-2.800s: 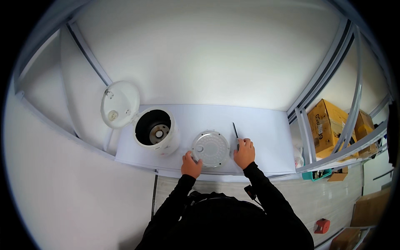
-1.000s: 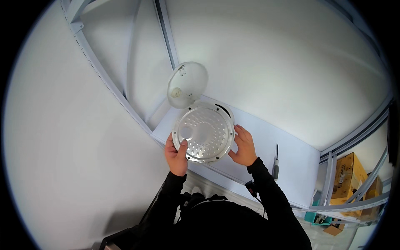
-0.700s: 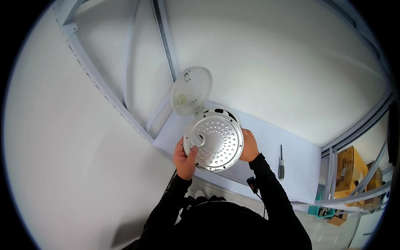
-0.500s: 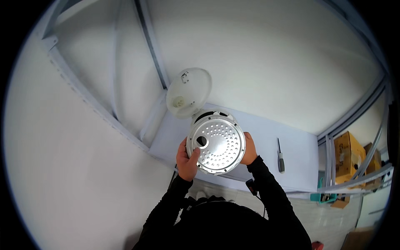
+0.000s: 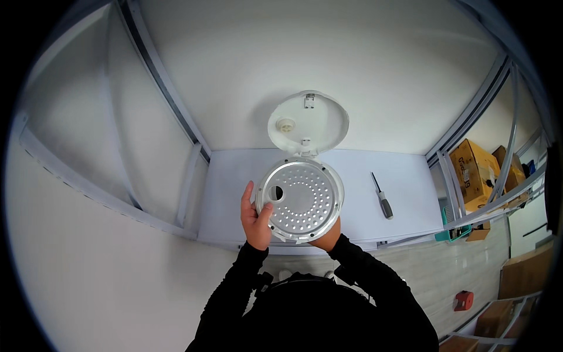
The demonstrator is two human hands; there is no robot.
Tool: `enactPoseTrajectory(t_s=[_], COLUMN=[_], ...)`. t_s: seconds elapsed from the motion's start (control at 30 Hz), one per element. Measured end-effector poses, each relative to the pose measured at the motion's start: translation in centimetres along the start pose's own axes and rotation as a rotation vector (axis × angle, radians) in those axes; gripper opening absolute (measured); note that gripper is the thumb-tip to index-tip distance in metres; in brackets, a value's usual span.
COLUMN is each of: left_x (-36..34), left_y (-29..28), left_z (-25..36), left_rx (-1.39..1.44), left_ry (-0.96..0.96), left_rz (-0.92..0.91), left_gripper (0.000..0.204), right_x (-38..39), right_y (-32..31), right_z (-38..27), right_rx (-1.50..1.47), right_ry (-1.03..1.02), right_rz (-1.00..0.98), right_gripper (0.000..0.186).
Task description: The person uses a screwdriver to remove screws from a white circular lid, then places the lid on a white cylindrical appliance. They continue to remove screws from the lid and place them on the table. The person then uses the screwdriver to remove screws from the appliance itself.
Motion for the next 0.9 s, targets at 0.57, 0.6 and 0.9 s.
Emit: enactPoseTrajectory(t_s=[0.57,0.6,0.9], left_x=[0.2,0.7,3.7], left_y=[2.0,2.2,2.9], left_z=[-0.9,-0.8,-0.2], left_rx=[0.012,-0.001,0.062], left_ry=[0.111,0.117,0.052], left_rz=[0.081,0.091,0.363], left_gripper=[0.058,0.058,0.058], right_x=[2.5,2.5,0.5], right_y=[4.6,4.1,-5.7], right_z=[1.5,1.5,2.1], right_rx=[-0.168,-0.228,-0.011], right_ry=[-0.257,-0.238,-0.36], right_rz=[-0.146,-0.111,0.09], right_gripper=[0.039,0.039,0.034])
Point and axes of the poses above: each hand's wrist, its own x-axis away from the middle knuckle, its own y-axis out of the palm, z = x × y, the point moved 6 cm from there along -x, towards the middle knuckle, and after that the axes turned 14 degrees about -y, right-handed, at the moved point
